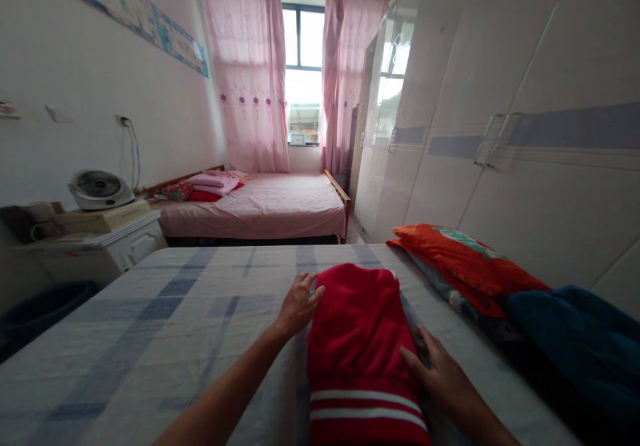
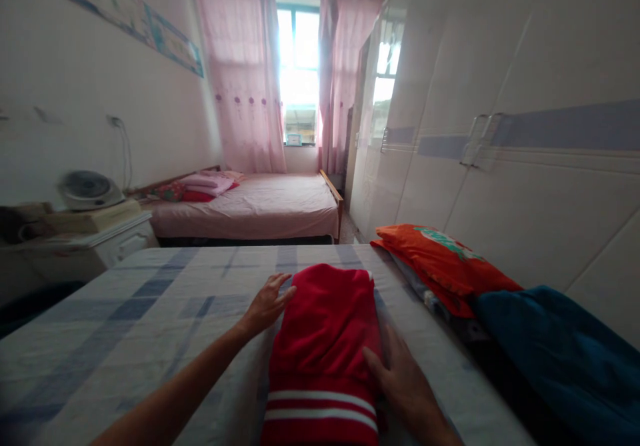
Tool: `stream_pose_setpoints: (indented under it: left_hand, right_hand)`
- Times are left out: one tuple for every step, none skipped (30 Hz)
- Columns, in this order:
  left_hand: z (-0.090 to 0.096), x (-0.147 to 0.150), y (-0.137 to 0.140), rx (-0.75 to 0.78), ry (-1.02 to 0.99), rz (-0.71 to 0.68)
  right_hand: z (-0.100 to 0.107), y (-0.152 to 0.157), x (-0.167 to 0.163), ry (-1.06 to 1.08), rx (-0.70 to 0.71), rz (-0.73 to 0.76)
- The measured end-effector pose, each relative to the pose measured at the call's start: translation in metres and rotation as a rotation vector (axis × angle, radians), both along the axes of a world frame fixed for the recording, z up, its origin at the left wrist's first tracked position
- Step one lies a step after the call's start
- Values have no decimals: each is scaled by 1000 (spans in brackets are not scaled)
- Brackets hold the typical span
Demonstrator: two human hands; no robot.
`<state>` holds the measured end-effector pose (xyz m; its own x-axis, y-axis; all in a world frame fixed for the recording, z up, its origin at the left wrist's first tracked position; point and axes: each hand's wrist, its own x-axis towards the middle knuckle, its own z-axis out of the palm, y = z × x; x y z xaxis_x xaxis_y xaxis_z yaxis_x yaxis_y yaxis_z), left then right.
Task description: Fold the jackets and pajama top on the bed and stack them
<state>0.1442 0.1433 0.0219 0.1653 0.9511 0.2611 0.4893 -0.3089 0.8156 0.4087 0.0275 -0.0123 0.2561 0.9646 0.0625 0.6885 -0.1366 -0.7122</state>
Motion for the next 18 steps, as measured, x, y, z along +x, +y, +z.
stream_pose_setpoints:
  left_hand:
    - [-1, 1, 15, -30, -12, -21]
    - [-2, 2, 28, -61, -26, -51]
    - [-2, 5, 38, -91, -40, -90]
    - [-2, 7, 46, -123, -50, -134]
    - [-1, 11, 52, -156, -56, -177]
    - [-1, 14, 56, -191, -55, -216]
    - [-1, 17, 60, -226, -49, -246]
    - [-1, 19, 62, -259, -40, -265]
    - [-1, 21, 64, -285, -32, -272]
    - [-1, 23, 65, -303, -27, -267]
    - [-1, 25, 66, -311, -28, -255]
    - [0, 25, 66, -312, -36, -240]
    - [3, 25, 64, -308, -50, -221]
    - [7, 24, 62, -302, -70, -204]
    - [13, 22, 59, -298, -94, -190]
    - [21, 19, 54, -294, -123, -179]
    - [30, 15, 47, -290, -156, -172]
    - [40, 10, 39, -286, -191, -170]
  right_hand:
    - [3, -4, 2, 75, -47, 34]
    - [5, -6, 4, 140, -82, 63]
    - [7, -7, 5, 196, -109, 83]
    - [9, -6, 5, 254, -140, 102]
    - [10, -4, 6, 318, -174, 121]
    - [10, -1, 6, 388, -214, 145]
    - [10, 1, 6, 458, -258, 186]
    - [10, 3, 5, 521, -299, 238]
    - [11, 4, 4, 572, -324, 292]
    - [12, 4, 1, 602, -329, 332]
    - [13, 3, -2, 615, -313, 359]
    - [16, 2, -6, 620, -280, 372]
    - [20, 1, -9, 629, -238, 372]
    - [26, 1, -11, 644, -206, 367]
    - [35, 2, -12, 657, -191, 356]
    - [46, 6, -10, 667, -187, 343]
    - [59, 12, -7, 670, -187, 334]
    - [74, 20, -1, 664, -194, 335]
